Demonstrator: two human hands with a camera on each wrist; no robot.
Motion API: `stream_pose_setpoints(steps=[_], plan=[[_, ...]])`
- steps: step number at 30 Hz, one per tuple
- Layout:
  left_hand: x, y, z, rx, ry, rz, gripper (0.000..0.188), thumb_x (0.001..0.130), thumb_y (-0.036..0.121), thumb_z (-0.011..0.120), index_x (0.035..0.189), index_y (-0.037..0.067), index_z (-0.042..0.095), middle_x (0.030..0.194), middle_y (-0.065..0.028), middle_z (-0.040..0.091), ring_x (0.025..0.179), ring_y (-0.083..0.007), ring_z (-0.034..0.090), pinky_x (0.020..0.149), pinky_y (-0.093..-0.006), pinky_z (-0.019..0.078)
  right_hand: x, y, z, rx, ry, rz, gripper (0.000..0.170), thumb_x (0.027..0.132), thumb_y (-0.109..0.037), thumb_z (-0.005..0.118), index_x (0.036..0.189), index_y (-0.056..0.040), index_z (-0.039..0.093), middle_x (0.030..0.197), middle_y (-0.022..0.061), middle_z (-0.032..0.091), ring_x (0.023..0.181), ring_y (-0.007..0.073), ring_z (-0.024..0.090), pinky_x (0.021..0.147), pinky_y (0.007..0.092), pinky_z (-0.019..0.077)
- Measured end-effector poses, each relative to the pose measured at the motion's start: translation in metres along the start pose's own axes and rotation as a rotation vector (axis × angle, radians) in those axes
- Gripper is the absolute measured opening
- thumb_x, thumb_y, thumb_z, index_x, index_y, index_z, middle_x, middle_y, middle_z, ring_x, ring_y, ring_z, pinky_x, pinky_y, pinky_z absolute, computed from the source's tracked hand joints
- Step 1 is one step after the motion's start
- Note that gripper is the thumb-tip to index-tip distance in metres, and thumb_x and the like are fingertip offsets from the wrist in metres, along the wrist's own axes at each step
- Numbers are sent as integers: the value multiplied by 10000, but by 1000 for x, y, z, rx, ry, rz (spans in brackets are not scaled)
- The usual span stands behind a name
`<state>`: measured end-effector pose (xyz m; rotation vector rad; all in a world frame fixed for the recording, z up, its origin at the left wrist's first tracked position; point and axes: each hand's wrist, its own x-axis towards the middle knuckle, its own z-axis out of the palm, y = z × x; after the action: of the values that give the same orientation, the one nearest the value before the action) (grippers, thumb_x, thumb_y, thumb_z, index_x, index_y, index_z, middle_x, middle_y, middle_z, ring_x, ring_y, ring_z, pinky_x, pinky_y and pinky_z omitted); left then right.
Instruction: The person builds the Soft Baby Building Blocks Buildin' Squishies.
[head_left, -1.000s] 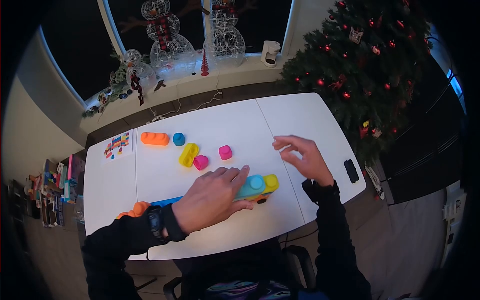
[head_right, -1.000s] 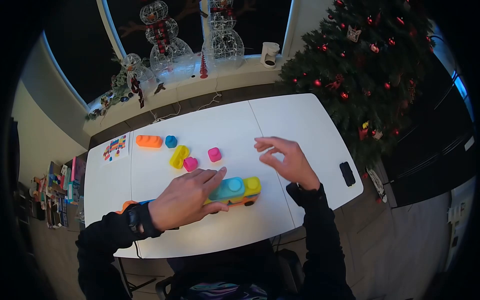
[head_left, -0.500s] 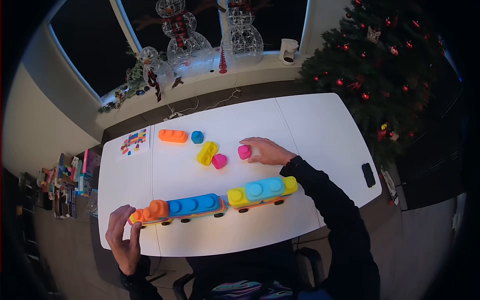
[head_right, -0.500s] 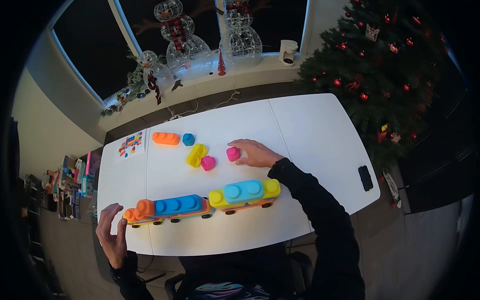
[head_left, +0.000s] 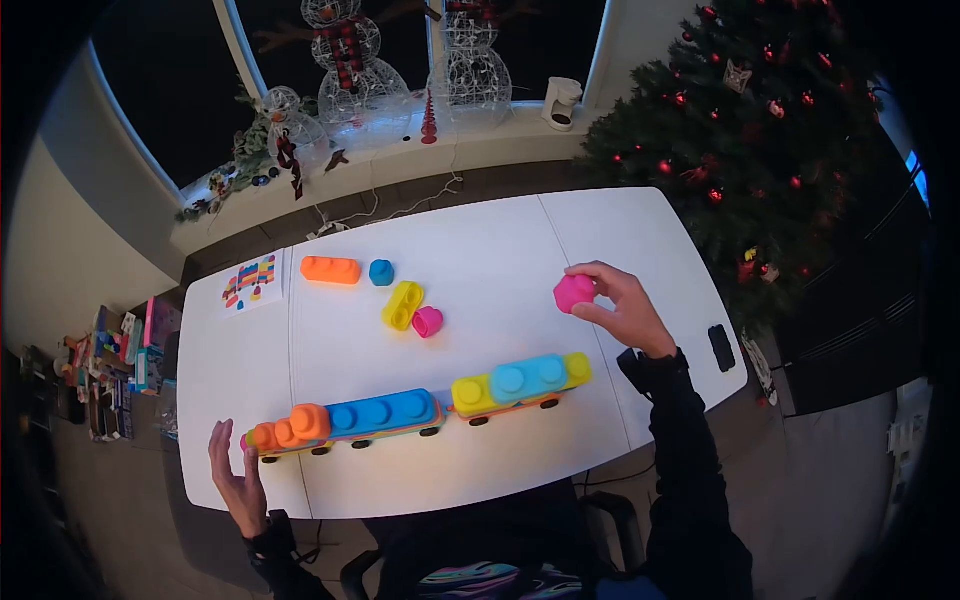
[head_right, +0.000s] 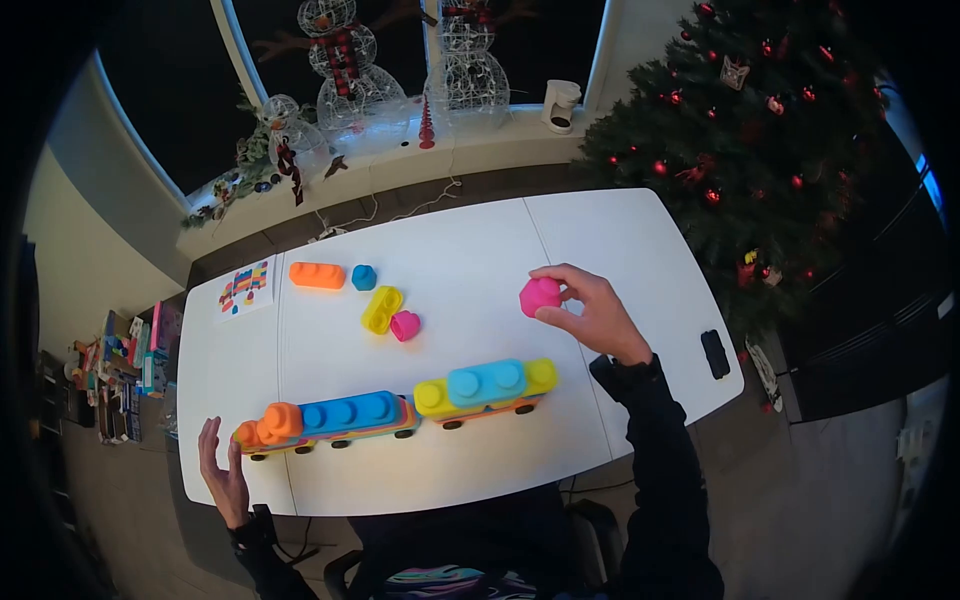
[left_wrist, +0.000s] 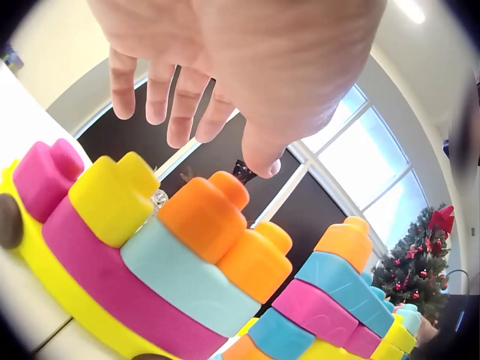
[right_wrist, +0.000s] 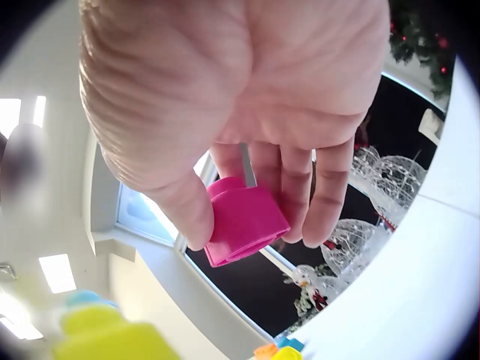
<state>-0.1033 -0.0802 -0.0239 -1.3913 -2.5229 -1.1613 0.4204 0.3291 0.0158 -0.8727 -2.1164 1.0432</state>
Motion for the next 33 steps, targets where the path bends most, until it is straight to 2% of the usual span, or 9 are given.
stream_pose_setpoints(steps=[4,7,16,27,29,30,31,32,33], plan=[[-4,-19,22,-78,-45,-20,552,1140,296,734,1611,26,640,1668,-264,606,1605,-442,531,1325,-556,400,-49,-47,-21,-147,-68,-95,533,971,-142,928,1466,-75,743,1400,146,777,1243,315,753,1061,399,632],[-6,-30,32,-111,-105,-47,591,1150,359,717,1620,11,630,1675,-268,601,1611,-447,525,1333,-557,389,-64,-67,-10,-167,-127,-120,545,967,-144,933,1471,-66,738,1428,149,767,1276,349,748,1104,428,625],[-9,-22,29,-166,-159,-21,599,1140,368,728,1574,-35,632,1594,-256,647,1474,-411,625,1252,-525,465,-69,-65,10,-151,-144,-118,565,946,-144,948,1467,-60,745,1447,151,778,1339,365,738,1136,466,614],[-11,-22,33,-160,-148,-36,600,1128,343,736,1589,-25,625,1610,-252,635,1486,-419,616,1251,-519,466,-72,-61,13,-238,-186,-125,580,955,-130,934,1497,-58,740,1471,155,768,1339,375,736,1141,467,624],[-10,-20,32,-163,-150,-52,618,1117,343,749,1601,-21,621,1620,-257,627,1496,-425,609,1260,-523,458,-75,-56,15,-265,-188,-118,767,946,-146,944,1641,-86,625,1520,131,742,1389,365,710,1202,464,590],[-10,-18,32,-162,-157,-44,651,1098,347,773,1619,-10,613,1636,-262,614,1531,-432,582,1272,-531,445,-76,-55,18,-259,-192,-124,767,946,-146,944,1641,-86,625,1520,131,742,1389,365,710,1202,464,590],[-12,-19,31,-158,-164,-40,686,1079,351,797,1637,2,605,1652,-267,600,1565,-439,555,1284,-539,433,-78,-55,23,-202,-144,-60,882,927,-154,966,1699,-86,545,1552,141,724,1425,368,691,1237,475,558],[-14,-31,32,-130,-143,-38,868,1007,437,884,1696,27,550,1719,-272,531,1652,-443,459,1309,-560,409,-80,-53,28,-141,-100,3,1001,908,-161,988,1758,-87,465,1584,150,706,1462,371,672,1272,486,526],[-18,-43,33,-113,-132,-49,868,1007,437,884,1696,27,550,1719,-272,531,1652,-443,459,1309,-560,409,-83,-47,34,-126,-114,-8,1001,908,-161,988,1758,-87,465,1584,150,706,1462,371,672,1272,486,526]])
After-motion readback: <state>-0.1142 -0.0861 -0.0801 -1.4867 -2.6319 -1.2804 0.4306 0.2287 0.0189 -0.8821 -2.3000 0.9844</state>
